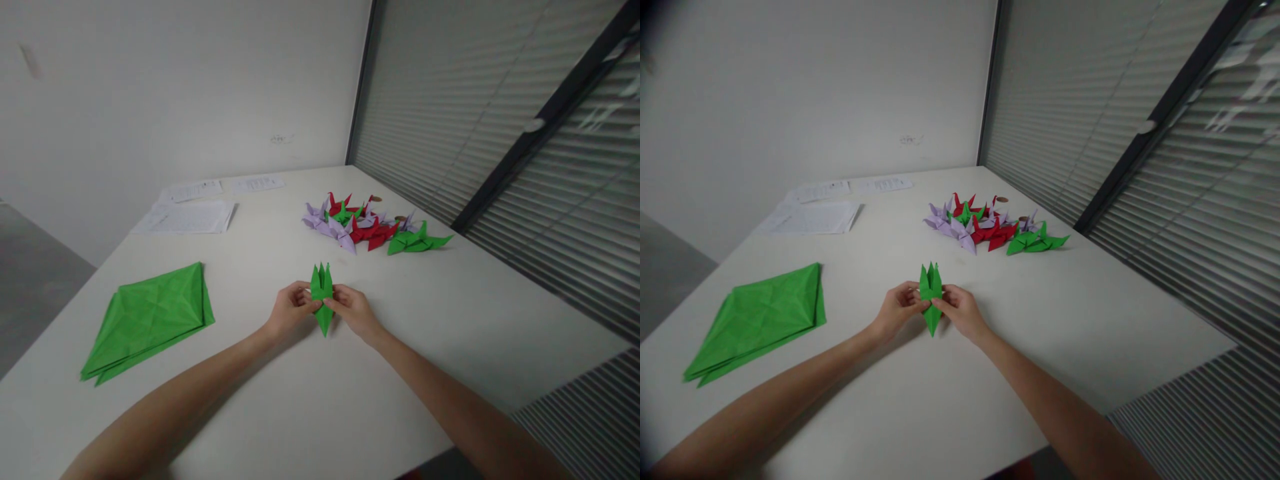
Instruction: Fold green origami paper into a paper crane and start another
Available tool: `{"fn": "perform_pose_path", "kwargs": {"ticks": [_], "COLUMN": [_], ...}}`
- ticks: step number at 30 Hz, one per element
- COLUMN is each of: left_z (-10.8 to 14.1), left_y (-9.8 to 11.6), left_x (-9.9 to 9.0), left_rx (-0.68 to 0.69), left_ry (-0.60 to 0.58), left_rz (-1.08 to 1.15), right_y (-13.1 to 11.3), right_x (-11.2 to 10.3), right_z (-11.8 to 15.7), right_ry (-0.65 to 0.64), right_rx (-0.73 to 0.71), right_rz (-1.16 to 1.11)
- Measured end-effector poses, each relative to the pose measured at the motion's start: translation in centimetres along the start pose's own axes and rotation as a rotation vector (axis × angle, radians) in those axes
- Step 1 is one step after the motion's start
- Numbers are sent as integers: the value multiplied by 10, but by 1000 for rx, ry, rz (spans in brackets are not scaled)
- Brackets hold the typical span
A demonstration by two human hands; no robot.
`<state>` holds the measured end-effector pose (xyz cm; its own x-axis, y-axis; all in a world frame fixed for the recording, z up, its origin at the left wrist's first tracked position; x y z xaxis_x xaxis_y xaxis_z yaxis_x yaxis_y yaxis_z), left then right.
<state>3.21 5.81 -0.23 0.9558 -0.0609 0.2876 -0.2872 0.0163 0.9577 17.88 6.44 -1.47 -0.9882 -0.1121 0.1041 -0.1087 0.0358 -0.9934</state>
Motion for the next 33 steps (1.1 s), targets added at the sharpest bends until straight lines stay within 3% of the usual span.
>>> {"fn": "perform_pose_path", "kwargs": {"ticks": [3, 11, 27, 29, 33], "left_z": [0, 3, 1, 1, 10], "left_y": [-1, -4, -6, -3, 15], "left_x": [-1, 1, -1, -3, -2], "left_rx": [-1, -71, -6, 55, 424], "left_ry": [3, -29, -41, 21, 106], "left_rz": [-8, -17, -87, -141, -424], "right_y": [5, 2, 9, 11, 7], "right_x": [-1, -3, 0, -1, -8], "right_z": [-1, 0, 0, -1, -2], "right_ry": [-17, 3, -3, 23, 147], "right_rx": [51, -11, -5, 1, -59], "right_rz": [47, 106, 118, 118, 171]}}
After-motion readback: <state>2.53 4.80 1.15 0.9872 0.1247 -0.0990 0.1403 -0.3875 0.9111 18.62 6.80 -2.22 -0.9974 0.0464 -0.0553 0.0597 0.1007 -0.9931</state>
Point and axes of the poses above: each hand's wrist, its own z-axis away from the middle knuckle, its own x-axis out of the palm, y = z × x, the point moved 5 cm from there along -z, towards the middle knuckle, and after that the axes turned 8 degrees about y, right-handed, at the moved point
